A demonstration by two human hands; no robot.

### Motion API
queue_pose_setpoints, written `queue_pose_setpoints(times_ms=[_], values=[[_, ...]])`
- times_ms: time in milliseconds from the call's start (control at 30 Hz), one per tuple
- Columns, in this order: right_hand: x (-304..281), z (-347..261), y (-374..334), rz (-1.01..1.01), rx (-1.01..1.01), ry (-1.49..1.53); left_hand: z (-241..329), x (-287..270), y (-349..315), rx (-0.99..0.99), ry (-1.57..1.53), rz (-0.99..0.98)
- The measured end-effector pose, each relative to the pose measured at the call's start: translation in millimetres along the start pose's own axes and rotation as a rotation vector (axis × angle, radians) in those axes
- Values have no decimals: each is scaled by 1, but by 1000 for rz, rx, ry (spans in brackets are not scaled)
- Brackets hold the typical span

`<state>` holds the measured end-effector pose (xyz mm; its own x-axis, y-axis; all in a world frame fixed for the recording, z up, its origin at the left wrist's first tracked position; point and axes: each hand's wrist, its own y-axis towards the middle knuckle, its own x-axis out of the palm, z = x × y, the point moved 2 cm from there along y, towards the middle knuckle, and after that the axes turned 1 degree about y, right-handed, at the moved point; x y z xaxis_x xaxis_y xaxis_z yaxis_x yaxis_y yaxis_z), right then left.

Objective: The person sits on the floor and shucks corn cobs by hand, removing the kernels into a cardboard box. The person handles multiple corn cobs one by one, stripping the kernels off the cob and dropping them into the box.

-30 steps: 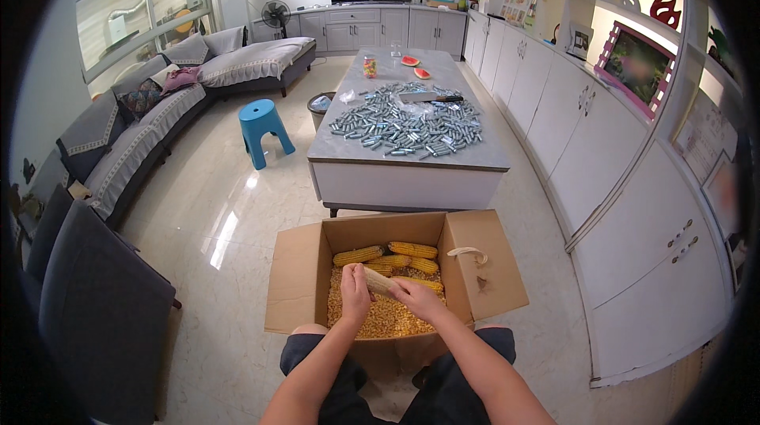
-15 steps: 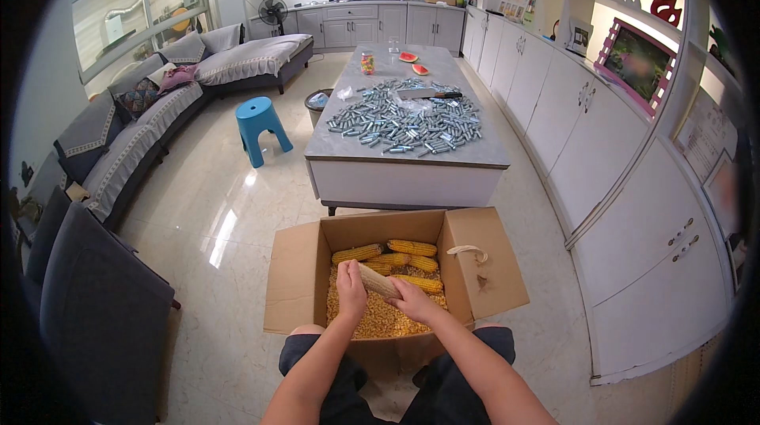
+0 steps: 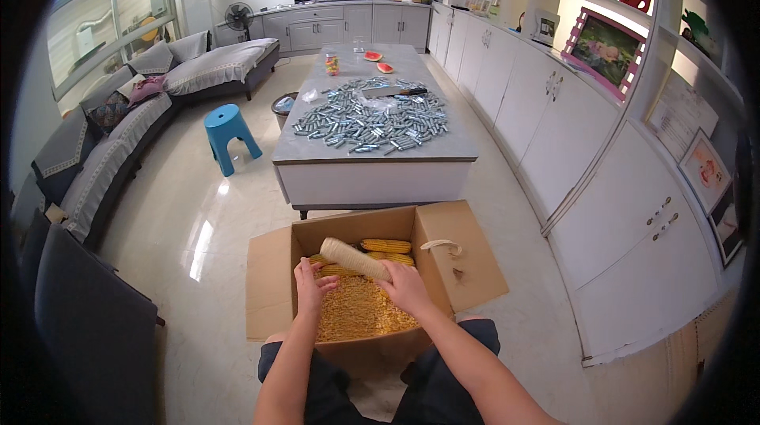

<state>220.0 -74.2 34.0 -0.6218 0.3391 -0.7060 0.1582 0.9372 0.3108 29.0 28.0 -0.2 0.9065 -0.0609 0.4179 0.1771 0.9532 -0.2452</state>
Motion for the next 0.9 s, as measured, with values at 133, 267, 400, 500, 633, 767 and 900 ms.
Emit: queue_pose_setpoints(times_ms=[133,267,400,500,633,767,900], values=[[-13,39,3,170,344,505,-8,-5,2,-57,181,55],[-74,79,0,296,611,896,-11,-13,3,-115,314,39],[-140,127,-48,327,625,1109,-15,-31,8,-112,517,12],[-163,163,-109,346,747,1310,-24,-43,16,-60,561,7],[-164,201,-193,455,854,1472,-38,-57,31,195,642,-44],[-121,264,-264,713,973,1462,-29,-73,23,196,715,-42],[-51,324,-347,747,1336,966,-14,-50,-3,232,882,-70]])
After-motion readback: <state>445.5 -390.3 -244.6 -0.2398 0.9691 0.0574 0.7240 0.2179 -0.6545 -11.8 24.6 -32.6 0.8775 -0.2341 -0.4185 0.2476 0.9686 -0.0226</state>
